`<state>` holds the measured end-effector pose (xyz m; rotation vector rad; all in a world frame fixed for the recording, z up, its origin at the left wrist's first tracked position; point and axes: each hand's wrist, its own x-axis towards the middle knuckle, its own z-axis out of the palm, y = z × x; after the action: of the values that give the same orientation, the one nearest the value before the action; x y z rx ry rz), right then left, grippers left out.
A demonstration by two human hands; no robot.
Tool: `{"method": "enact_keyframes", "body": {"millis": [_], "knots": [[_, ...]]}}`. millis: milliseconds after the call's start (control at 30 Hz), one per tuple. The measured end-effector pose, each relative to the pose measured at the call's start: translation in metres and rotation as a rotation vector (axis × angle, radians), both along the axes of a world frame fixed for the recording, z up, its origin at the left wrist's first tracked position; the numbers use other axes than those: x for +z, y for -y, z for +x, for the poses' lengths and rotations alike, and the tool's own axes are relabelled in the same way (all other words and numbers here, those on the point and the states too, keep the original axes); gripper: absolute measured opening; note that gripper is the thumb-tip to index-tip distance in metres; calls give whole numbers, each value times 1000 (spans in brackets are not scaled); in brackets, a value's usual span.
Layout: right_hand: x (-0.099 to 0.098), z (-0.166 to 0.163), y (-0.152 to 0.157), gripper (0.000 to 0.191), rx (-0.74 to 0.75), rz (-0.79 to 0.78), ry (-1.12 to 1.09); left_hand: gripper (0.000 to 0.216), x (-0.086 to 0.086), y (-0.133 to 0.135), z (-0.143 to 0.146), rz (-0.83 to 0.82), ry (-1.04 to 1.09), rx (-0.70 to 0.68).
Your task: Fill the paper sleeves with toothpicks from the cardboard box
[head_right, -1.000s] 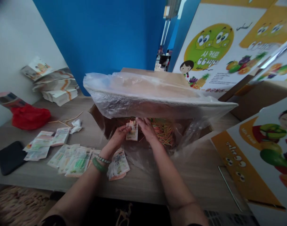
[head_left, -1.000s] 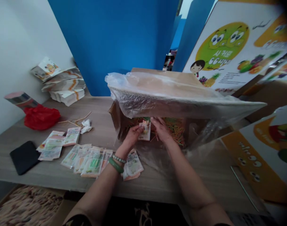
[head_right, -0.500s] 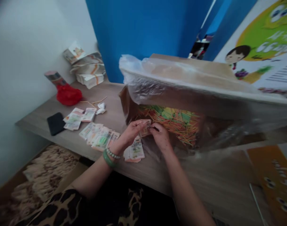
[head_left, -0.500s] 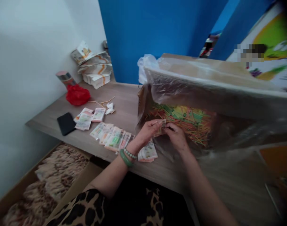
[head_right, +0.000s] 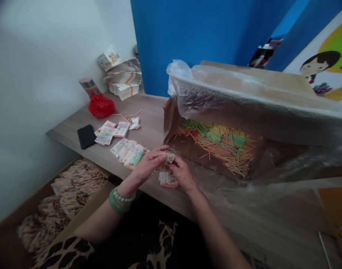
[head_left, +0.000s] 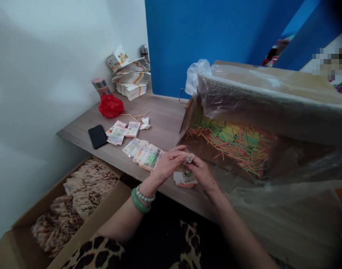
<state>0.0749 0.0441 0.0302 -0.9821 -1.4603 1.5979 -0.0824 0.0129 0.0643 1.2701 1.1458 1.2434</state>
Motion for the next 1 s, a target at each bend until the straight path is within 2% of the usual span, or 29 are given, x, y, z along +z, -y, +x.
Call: {"method": "enact_keyframes", "body": {"millis": [67, 133, 233, 367, 533, 600, 667, 733, 800, 900, 1000], "knots": [[0, -12, 7, 35, 101, -31, -23, 13, -1, 9, -9, -60, 51, 17], [-3, -27, 15, 34, 127, -27, 1, 7, -5, 16, -20, -118, 90, 95], [-11, -48, 25, 24, 100, -79, 19, 12, -12, 26, -37, -133, 60, 186], [-17, -62, 37, 27, 162, -202, -21, 18, -14, 41, -52, -157, -4, 222], [-16, -65, 46, 24, 222, -69, 9, 8, -12, 56, -62, -160, 54, 218], [-19, -67, 44, 23, 210, -43, 58, 13, -12, 56, -69, -83, -101, 293], [-23, -71, 38, 25, 148, -32, 158, 25, -14, 52, -80, -42, -399, 433], [-23, -75, 30, 25, 76, 39, 372, 34, -16, 46, -93, -152, -765, 563], [-17, -79, 24, 28, 70, 142, 670, 44, -20, 38, -105, -363, -1056, 576], [-1, -86, 21, 43, 178, 201, 1006, 57, -26, 28, -116, -558, -1205, 467], [12, -90, 25, 54, 242, 203, 1106, 58, -28, 24, -121, -545, -1207, 450]]}}
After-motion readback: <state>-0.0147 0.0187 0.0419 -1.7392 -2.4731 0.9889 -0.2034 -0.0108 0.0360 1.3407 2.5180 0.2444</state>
